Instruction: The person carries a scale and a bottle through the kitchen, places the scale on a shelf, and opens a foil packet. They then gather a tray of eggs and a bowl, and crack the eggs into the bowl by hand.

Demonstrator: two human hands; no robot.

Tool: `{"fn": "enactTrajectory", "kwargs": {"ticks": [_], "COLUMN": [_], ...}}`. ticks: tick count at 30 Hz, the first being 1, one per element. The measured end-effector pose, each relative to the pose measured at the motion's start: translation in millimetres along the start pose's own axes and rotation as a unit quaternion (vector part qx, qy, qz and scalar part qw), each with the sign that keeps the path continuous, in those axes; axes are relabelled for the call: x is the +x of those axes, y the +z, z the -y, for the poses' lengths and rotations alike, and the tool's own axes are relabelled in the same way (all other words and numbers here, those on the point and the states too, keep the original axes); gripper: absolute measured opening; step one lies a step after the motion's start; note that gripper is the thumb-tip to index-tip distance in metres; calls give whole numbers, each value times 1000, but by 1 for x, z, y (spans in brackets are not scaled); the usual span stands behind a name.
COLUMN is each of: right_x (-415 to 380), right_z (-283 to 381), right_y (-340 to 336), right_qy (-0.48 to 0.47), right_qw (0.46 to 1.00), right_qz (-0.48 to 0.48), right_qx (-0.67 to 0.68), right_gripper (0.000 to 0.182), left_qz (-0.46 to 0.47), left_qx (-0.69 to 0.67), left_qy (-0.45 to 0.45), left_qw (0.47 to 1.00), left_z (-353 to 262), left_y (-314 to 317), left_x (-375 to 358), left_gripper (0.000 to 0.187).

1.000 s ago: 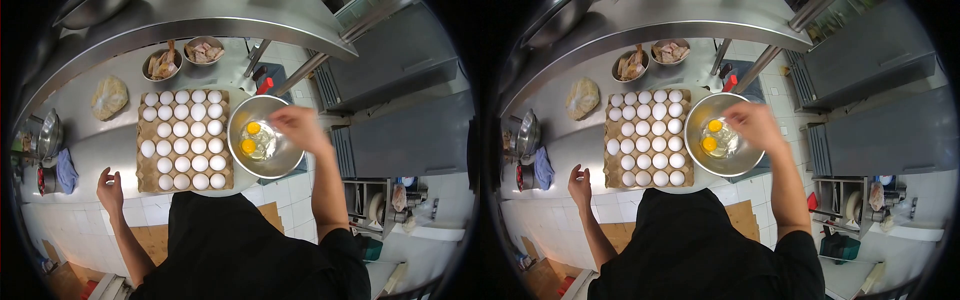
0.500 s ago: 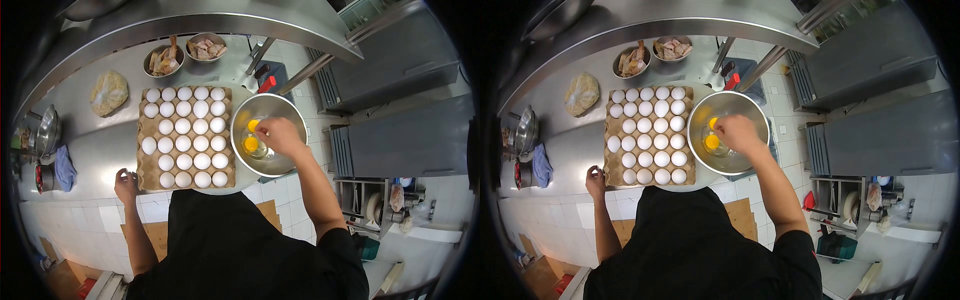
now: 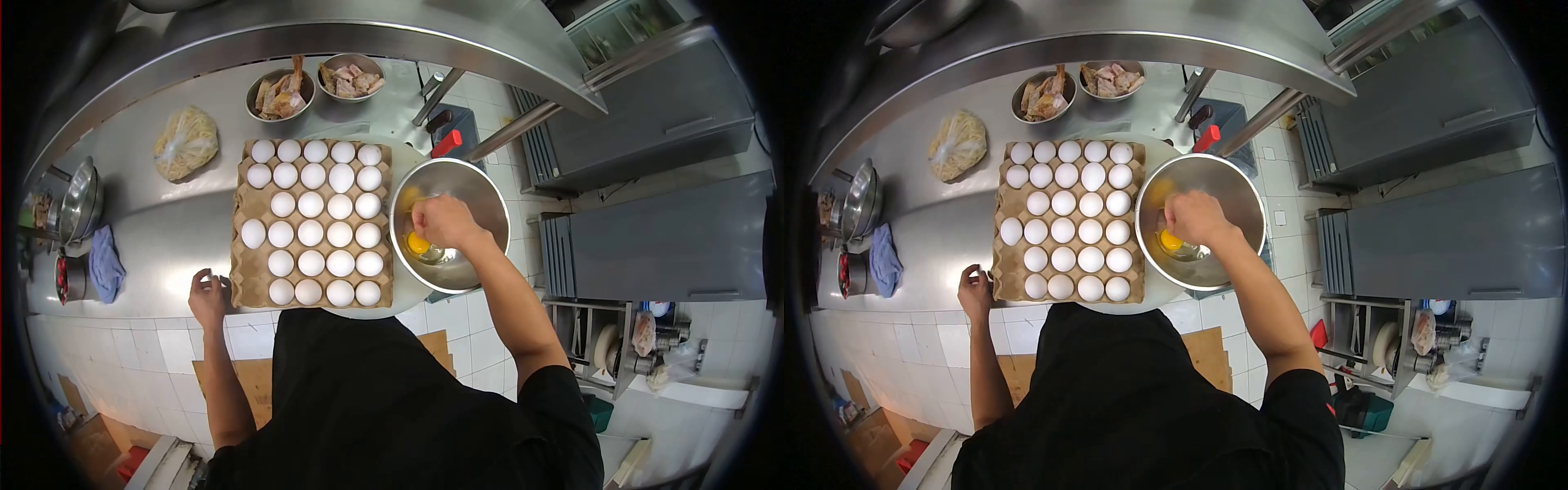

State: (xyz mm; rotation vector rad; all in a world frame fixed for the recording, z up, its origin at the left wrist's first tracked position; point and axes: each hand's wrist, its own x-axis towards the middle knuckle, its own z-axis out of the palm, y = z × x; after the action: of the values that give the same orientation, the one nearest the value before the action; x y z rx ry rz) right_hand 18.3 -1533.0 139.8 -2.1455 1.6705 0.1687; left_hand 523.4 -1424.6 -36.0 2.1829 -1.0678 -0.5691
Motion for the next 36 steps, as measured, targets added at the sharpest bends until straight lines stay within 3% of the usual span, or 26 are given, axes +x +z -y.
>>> {"fn": "enactTrajectory", "kwargs": {"ticks": [2,4,5,8,10,12,13,14,15,16,18,21,22,24,36], "right_x": [-13,-43,-67,-134,-161,-164,-155,-146,-137,-125,-111,-85,-72,-50,-22], "right_z": [9,10,19,9,-19,-52,-73,-96,-115,-121,-63,-43,-51,-60,-62], "right_y": [-22,-59,-91,-149,-164,-152,-136,-113,-77,-53,-55,-41,-26,-5,10], "right_qy": [-25,-89,-61,-146,-228,-282,-116,56,116,159,143,17,18,32,14], "right_qw": [1000,988,973,843,756,629,739,814,925,906,926,957,956,964,959], "right_qz": [-4,-109,-113,-340,-433,-381,-382,-367,-349,-282,-349,-291,-293,-164,-89], "right_qx": [-8,67,191,391,434,616,543,446,94,-271,31,-3,-4,-205,-268], "right_gripper": [6,10,12,11,12,8,6,6,8,11,16,11,11,10,10], "left_qz": [-2,-3,-1,-3,-23,-27,-24,-21,-19,-19,-30,-19,-25,-26,-18], "left_qx": [13,2,3,37,40,59,62,65,67,62,58,60,60,58,2], "left_qy": [0,5,5,14,20,20,18,16,24,25,33,28,24,30,0], "left_qw": [1000,1000,1000,999,999,998,998,998,997,998,997,998,998,998,1000], "left_z": [-2,-1,-2,-3,0,-2,-1,-1,-2,-2,6,1,-3,1,6], "left_y": [0,0,0,1,4,5,5,5,4,5,7,3,5,5,4], "left_x": [3,2,2,2,6,7,8,9,9,10,10,7,7,10,3], "left_gripper": [31,31,31,31,31,31,32,32,31,31,31,32,32,32,34]}}
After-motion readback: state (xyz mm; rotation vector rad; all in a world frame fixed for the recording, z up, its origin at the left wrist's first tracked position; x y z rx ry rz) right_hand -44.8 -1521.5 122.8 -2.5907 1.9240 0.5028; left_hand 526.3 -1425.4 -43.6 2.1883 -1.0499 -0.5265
